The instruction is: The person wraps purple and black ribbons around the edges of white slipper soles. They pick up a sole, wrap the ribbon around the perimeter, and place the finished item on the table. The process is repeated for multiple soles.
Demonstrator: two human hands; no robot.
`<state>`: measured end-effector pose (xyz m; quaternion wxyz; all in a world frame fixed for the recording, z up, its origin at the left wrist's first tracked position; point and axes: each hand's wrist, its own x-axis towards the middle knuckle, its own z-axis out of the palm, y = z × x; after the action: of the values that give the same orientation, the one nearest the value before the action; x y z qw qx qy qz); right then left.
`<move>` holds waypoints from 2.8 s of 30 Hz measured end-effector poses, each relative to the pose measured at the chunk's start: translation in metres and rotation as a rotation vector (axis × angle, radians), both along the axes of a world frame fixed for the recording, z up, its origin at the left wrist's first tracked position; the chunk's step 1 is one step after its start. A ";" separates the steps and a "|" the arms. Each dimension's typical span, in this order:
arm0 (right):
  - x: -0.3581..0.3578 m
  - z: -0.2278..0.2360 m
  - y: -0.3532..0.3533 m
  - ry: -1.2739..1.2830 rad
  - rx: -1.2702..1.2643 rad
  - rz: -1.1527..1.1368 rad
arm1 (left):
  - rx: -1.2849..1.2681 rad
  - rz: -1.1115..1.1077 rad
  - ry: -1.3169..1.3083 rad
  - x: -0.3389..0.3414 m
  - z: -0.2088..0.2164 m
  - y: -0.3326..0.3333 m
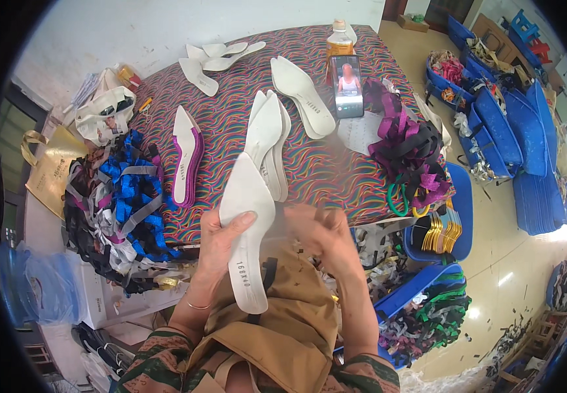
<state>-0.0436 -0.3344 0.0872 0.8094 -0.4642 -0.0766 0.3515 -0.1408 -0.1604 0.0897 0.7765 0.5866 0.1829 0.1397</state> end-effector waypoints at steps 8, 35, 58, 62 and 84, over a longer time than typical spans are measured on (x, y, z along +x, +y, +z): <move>0.009 0.005 0.010 -0.199 -0.095 -0.014 | -0.021 -0.140 0.011 -0.003 0.004 -0.004; -0.056 -0.017 0.016 -0.593 -0.393 -0.119 | 0.078 -0.015 -0.099 0.021 -0.004 -0.008; -0.044 -0.042 -0.010 -0.947 -0.366 -0.249 | -0.257 -0.176 -0.069 0.018 0.003 -0.017; -0.026 -0.001 0.002 -0.422 -0.253 -0.182 | -0.454 -0.385 -0.105 0.015 -0.006 -0.018; -0.024 -0.018 -0.003 -0.522 -0.329 0.075 | -0.074 -0.297 -0.067 0.029 0.016 0.000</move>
<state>-0.0679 -0.3371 0.0695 0.6627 -0.6605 -0.2410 0.2579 -0.1116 -0.1600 0.1053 0.8154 0.5732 0.0731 0.0361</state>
